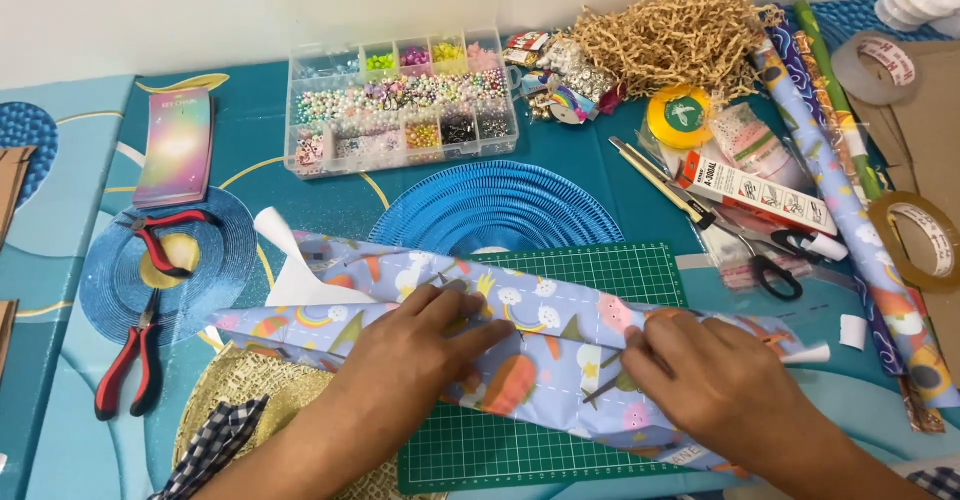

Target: Wrapping a small cardboard box with decorative paper using tape and scissors on a craft table.

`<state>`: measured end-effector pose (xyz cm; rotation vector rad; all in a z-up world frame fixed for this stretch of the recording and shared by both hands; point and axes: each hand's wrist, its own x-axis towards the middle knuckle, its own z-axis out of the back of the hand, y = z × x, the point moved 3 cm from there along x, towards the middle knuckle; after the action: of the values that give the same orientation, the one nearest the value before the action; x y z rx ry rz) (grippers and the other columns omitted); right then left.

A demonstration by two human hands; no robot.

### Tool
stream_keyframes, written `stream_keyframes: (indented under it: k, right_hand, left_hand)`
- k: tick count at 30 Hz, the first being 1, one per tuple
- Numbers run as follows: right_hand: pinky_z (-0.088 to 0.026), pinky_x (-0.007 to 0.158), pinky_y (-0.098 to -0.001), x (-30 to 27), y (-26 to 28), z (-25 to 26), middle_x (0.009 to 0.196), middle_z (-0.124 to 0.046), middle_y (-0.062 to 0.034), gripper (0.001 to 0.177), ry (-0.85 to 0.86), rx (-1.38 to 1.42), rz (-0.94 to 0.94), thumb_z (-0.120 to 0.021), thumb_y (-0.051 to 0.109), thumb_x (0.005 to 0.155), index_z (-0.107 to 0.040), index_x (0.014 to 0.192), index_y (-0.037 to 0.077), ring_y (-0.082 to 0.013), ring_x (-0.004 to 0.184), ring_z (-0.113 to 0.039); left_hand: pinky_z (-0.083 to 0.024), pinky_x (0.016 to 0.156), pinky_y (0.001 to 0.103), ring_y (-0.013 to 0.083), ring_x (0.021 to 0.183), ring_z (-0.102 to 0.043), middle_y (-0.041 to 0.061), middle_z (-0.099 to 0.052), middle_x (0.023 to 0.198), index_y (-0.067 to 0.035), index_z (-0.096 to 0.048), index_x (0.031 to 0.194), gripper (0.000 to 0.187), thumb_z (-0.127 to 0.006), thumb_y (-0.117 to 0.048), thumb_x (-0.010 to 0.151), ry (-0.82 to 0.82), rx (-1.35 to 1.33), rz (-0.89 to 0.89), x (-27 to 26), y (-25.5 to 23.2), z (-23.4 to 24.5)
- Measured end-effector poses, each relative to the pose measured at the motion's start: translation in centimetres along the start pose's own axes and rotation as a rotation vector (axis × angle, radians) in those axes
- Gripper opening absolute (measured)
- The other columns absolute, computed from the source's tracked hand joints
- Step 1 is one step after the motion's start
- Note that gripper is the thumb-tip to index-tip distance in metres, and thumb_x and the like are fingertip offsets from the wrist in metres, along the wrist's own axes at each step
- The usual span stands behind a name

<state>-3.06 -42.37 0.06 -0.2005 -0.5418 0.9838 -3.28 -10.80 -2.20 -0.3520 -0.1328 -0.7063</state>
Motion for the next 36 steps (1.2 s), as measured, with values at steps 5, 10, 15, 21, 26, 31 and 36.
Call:
stream_keyframes:
  k: [5,10,15,21,26,31,36]
  right_hand:
    - [-0.057,0.078,-0.0471,0.4,-0.1,0.4,0.095,-0.069,-0.0087,0.017,0.084,0.097,-0.048,-0.078,0.008,0.107,-0.07,0.095,0.017,-0.0279,0.085,-0.07]
    - [-0.057,0.102,-0.0571,-0.3,0.4,-1.0,0.129,-0.071,-0.0185,0.024,0.131,0.292,-0.157,-0.074,0.002,0.088,-0.068,0.109,0.012,-0.0422,0.119,-0.068]
    - [-0.065,0.098,-0.0492,-3.1,0.4,-1.2,0.153,-0.075,-0.0174,0.076,0.137,0.174,-0.207,-0.077,-0.001,0.083,-0.066,0.157,0.007,-0.0338,0.125,-0.076]
    - [-0.053,0.126,-0.064,-4.3,1.5,0.4,0.15,-0.079,-0.0176,0.046,0.13,0.013,-0.08,-0.055,0.021,0.11,-0.074,0.149,0.006,-0.0369,0.134,-0.076]
    - [-0.056,0.12,-0.0701,-2.3,1.5,1.9,0.134,-0.081,-0.0132,0.024,0.13,0.037,-0.134,-0.063,0.019,0.108,-0.081,0.119,0.008,-0.0402,0.134,-0.074]
    - [-0.05,0.125,-0.0659,1.4,2.4,3.5,0.138,-0.077,-0.0097,0.019,0.085,0.187,-0.19,-0.069,0.025,0.099,-0.078,0.114,0.018,-0.0381,0.137,-0.07]
    - [-0.024,0.144,-0.0503,5.4,7.5,-1.1,0.188,-0.035,-0.0239,0.103,0.13,0.307,-0.259,-0.053,0.073,0.114,-0.031,0.181,-0.001,-0.0365,0.176,-0.032]
  left_hand:
    - [-0.061,0.074,0.056,0.0377,0.115,-0.065,0.008,-0.067,0.121,-0.023,-0.067,0.161,0.083,-0.093,-0.021,0.082,0.073,0.059,0.051,0.3,0.1,0.0]
    - [-0.059,0.074,0.056,0.0383,0.107,-0.06,0.005,-0.063,0.118,-0.036,-0.072,0.16,0.065,-0.083,-0.03,0.095,0.075,0.093,0.013,0.2,0.5,-0.7]
    - [-0.06,0.069,0.057,0.042,0.109,-0.06,0.009,-0.062,0.12,-0.03,-0.075,0.153,0.065,-0.083,-0.023,0.089,0.096,0.138,0.003,0.3,0.1,-0.2]
    - [-0.061,0.069,0.057,0.0414,0.114,-0.06,0.01,-0.062,0.126,-0.029,-0.078,0.153,0.068,-0.086,-0.017,0.087,0.124,0.136,0.02,0.4,-0.1,0.0]
    - [-0.062,0.068,0.057,0.0411,0.119,-0.059,0.01,-0.062,0.128,-0.029,-0.077,0.153,0.072,-0.085,-0.015,0.084,0.123,0.145,0.018,0.3,0.1,-0.5]
    - [-0.06,0.073,0.057,0.0412,0.118,-0.059,0.011,-0.06,0.129,-0.029,-0.08,0.149,0.06,-0.083,-0.022,0.089,0.108,0.16,0.002,0.2,0.1,-0.7]
    - [-0.059,0.074,0.057,0.0404,0.114,-0.06,0.013,-0.063,0.125,-0.03,-0.08,0.15,0.055,-0.079,-0.04,0.096,0.13,0.152,0.0,0.7,-0.1,0.2]
